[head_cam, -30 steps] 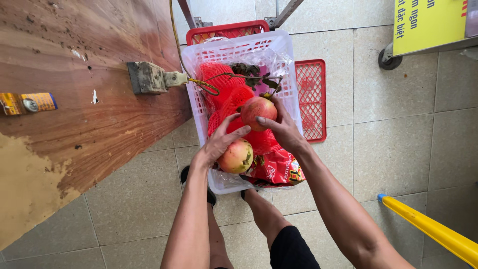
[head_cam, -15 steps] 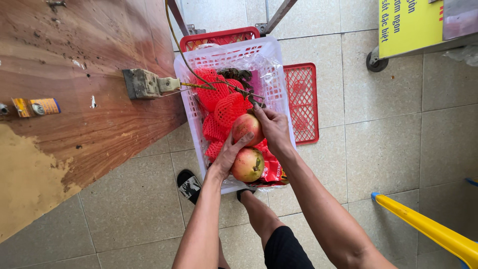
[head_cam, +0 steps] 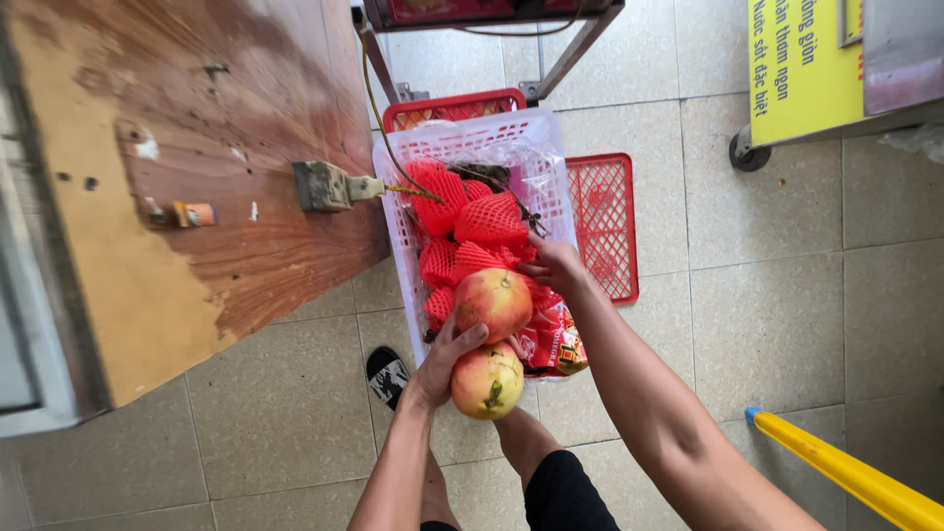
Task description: The person picks up pomegranates from a white plastic basket and places them onto a stainless steel counter and a wooden cutting board, sometimes removing red mesh protective sleeves from the fruit.
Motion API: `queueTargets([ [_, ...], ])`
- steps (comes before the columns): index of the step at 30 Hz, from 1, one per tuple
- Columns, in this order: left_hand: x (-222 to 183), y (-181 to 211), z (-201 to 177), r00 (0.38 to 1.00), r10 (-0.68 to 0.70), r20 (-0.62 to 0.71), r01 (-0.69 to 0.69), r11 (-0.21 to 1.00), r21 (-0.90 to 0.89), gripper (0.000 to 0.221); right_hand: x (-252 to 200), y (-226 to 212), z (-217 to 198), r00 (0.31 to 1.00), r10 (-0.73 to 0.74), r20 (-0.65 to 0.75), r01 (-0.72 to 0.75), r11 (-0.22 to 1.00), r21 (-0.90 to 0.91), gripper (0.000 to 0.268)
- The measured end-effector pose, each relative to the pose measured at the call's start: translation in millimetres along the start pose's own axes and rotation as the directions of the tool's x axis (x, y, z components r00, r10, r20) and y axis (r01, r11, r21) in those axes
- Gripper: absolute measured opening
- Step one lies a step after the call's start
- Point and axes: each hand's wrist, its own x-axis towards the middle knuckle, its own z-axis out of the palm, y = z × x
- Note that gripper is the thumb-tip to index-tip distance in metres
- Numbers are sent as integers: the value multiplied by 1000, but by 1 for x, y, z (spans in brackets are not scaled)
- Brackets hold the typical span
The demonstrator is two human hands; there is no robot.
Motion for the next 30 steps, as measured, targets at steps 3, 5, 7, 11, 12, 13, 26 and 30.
queueTargets([
  [3,-41,35,35,989,87,116,-79,994,-78,70,-76,-22,8,948,-286,-140,199,874,-443,49],
  [5,-73,63,65,990,130,60,-123,986,-109,70,-154,-51,20,826,-562,-32,448,690,-568,54],
  [7,-105,95,98,981,188,44,-183,979,-92,70,-242,-85,38,793,-592,144,601,722,-342,54],
  [11,-179,154,152,941,321,106,-315,947,-68,73,-407,-147,63,644,-624,443,746,640,-184,45],
  [12,-198,165,162,931,353,95,-349,935,-64,73,-438,-158,72,601,-639,480,776,611,-158,44],
  [13,-218,176,170,920,383,83,-379,923,-60,73,-464,-171,83,562,-634,532,798,586,-144,42],
  [26,-436,401,38,161,848,-506,-853,377,361,84,-625,-213,230,262,-557,788,942,326,-83,35],
  [30,-500,492,-82,-157,753,-639,-699,373,610,96,-643,-204,297,254,-597,761,960,255,-120,34],
])
